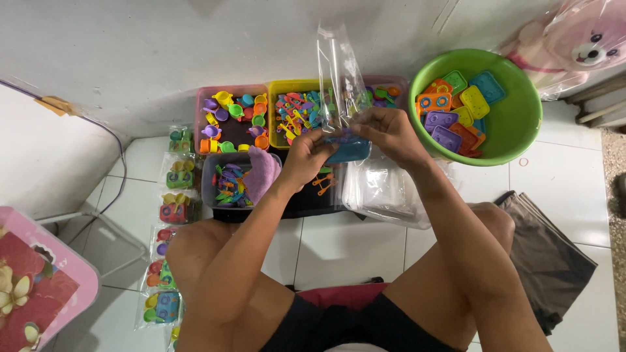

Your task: The person is sorting and packaging small plastic toy pieces into clear plastic bags.

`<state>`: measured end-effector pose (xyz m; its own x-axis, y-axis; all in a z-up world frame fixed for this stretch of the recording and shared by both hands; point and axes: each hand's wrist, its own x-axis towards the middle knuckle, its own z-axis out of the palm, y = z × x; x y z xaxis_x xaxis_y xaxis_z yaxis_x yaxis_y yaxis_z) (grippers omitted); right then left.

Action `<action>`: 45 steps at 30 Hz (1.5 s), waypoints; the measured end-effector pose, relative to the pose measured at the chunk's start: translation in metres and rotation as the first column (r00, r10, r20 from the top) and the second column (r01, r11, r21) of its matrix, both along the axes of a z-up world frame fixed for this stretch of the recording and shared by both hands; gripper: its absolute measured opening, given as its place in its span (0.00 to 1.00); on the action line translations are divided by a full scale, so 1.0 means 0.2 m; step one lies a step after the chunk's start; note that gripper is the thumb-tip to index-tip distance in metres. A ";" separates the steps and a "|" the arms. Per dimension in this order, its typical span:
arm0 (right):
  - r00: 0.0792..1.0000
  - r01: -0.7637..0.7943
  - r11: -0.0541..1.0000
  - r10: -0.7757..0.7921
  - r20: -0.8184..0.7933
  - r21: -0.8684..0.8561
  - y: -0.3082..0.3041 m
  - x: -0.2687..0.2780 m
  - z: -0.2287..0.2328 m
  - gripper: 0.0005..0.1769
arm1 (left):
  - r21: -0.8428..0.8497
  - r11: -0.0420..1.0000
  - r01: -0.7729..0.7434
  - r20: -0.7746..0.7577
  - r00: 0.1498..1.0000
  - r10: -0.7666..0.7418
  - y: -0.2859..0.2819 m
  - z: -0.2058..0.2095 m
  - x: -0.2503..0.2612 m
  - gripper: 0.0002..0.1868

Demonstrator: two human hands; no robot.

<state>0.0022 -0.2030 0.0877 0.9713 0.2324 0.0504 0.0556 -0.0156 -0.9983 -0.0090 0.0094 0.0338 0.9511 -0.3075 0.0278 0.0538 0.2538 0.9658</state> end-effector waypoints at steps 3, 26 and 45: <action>0.999 0.030 0.998 -0.028 -0.040 0.060 -0.04 0.04 -0.12 0.10 | 0.037 0.999 -0.021 0.040 0.999 0.019 -0.01 -0.07 0.04 0.14; 0.989 0.005 1.000 -0.009 0.147 0.025 0.01 -0.01 0.01 0.05 | -0.041 0.997 -0.066 0.087 0.994 0.070 0.01 -0.16 0.06 0.15; 0.982 0.045 0.999 -0.046 0.185 0.006 0.02 -0.02 -0.01 0.06 | -0.125 0.991 -0.042 0.008 0.999 0.043 -0.01 -0.03 0.03 0.13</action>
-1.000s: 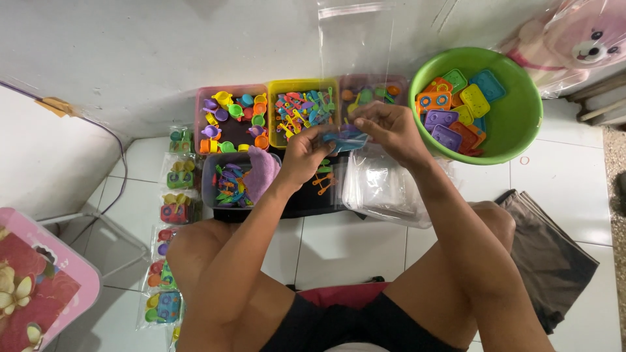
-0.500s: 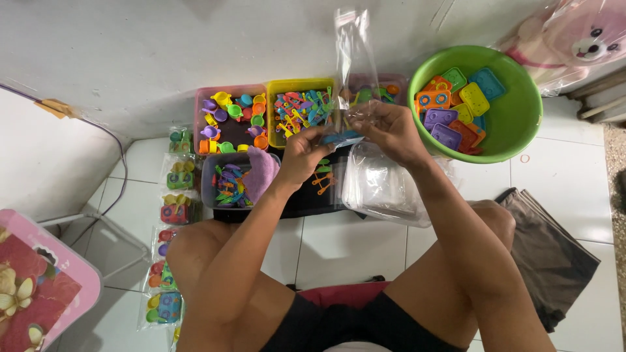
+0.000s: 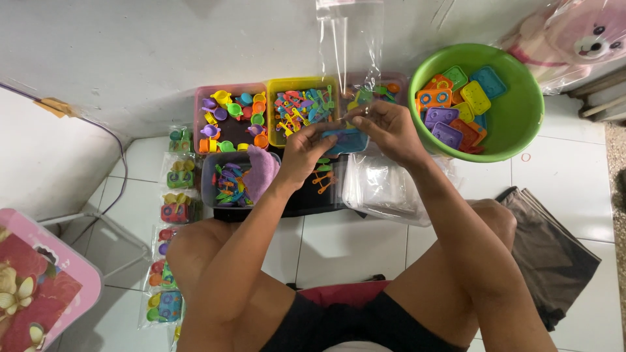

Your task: The person is sorting and packaging small plastic toy pieces into clear plastic bags.

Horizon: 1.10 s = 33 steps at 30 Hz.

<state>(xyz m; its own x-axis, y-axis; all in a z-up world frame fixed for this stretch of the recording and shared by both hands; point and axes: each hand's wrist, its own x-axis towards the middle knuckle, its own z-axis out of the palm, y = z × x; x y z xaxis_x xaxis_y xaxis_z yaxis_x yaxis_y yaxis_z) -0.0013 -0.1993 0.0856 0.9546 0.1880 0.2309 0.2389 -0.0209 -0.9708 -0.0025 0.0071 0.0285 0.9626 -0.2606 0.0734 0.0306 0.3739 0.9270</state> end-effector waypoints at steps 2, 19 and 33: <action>1.000 -0.018 1.000 0.018 -0.005 -0.011 0.01 -0.01 0.02 0.06 | -0.006 1.000 -0.008 -0.010 1.000 0.008 -0.01 -0.08 0.02 0.14; 0.999 -0.045 0.997 0.047 0.018 -0.069 0.02 -0.03 0.01 0.06 | 0.065 0.997 0.046 0.110 0.993 -0.053 0.02 -0.01 0.02 0.16; 0.997 0.026 0.840 0.018 0.077 -0.542 0.10 0.04 -0.22 0.33 | 0.046 0.969 -0.242 0.148 0.961 0.233 0.13 0.23 -0.01 0.19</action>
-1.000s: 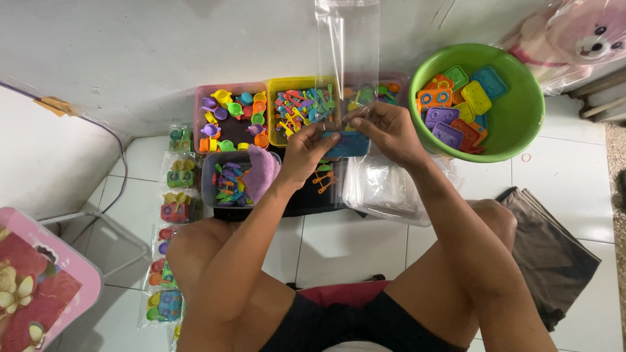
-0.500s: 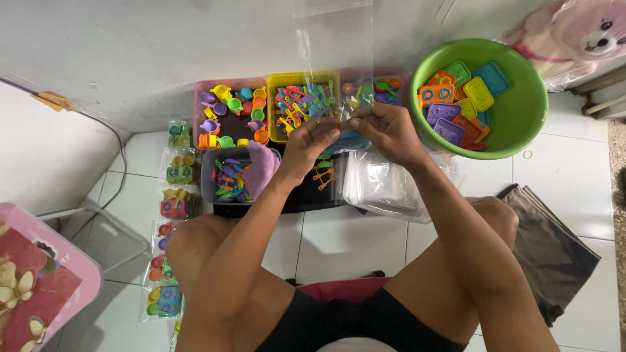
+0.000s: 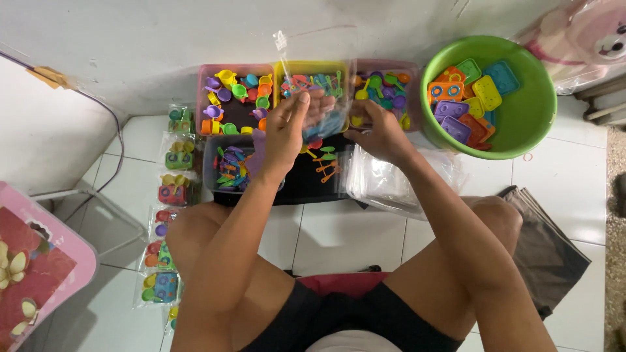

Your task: The person is sorting and packaging small plastic toy pieces into clear plastic bags.

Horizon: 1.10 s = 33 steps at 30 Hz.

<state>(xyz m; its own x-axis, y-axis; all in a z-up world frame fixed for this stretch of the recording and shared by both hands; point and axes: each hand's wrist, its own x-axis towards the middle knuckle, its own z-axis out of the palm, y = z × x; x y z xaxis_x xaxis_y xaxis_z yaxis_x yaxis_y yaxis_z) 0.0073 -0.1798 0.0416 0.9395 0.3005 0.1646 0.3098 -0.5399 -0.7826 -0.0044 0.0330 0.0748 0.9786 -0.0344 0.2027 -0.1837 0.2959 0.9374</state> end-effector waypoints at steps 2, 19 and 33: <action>1.000 -0.022 1.000 0.022 0.000 0.002 0.02 0.00 -0.09 0.24 | 0.007 1.000 -0.017 0.013 1.000 0.017 0.02 0.02 0.00 0.18; 0.887 -0.008 0.693 0.337 0.315 -0.721 0.08 0.09 -1.30 0.07 | -0.097 0.988 -0.123 -0.088 0.990 0.114 0.15 0.06 0.01 0.20; 0.813 0.106 0.778 0.291 0.504 -0.619 0.15 0.07 -1.19 0.04 | -0.103 0.989 -0.110 -0.154 0.984 0.094 0.14 0.07 0.01 0.23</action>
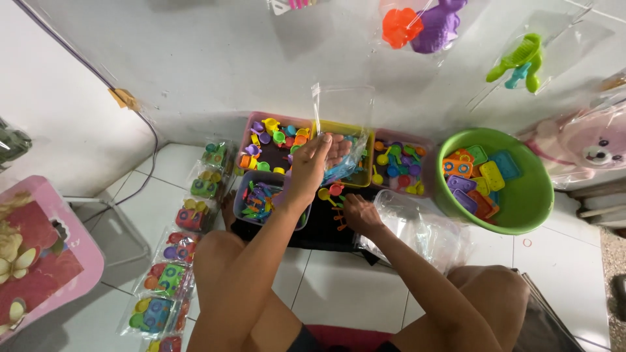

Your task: The person is sorting and packaging small plastic toy pieces into clear plastic bags.

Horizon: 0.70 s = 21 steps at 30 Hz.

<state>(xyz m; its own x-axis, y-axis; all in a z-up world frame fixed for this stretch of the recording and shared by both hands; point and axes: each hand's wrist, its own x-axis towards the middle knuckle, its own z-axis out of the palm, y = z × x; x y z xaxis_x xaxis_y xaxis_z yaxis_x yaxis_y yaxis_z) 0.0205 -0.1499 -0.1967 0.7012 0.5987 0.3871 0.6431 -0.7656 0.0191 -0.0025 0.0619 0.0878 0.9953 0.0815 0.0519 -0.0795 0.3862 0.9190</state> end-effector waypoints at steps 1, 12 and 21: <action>1.000 0.004 1.000 -0.004 0.009 0.003 0.01 -0.02 0.05 0.04 | 0.003 1.000 0.004 0.009 1.000 -0.004 0.00 0.00 0.00 0.23; 0.739 0.494 0.643 0.043 -0.672 0.585 -0.13 0.06 0.48 0.10 | 0.053 0.998 0.012 -0.012 1.000 -0.012 0.01 0.03 -0.03 0.23; 0.807 0.487 0.218 0.258 -0.531 0.846 -0.27 -0.03 1.30 0.10 | 0.227 0.973 0.039 -0.065 0.998 -0.025 -0.06 -0.22 0.00 0.16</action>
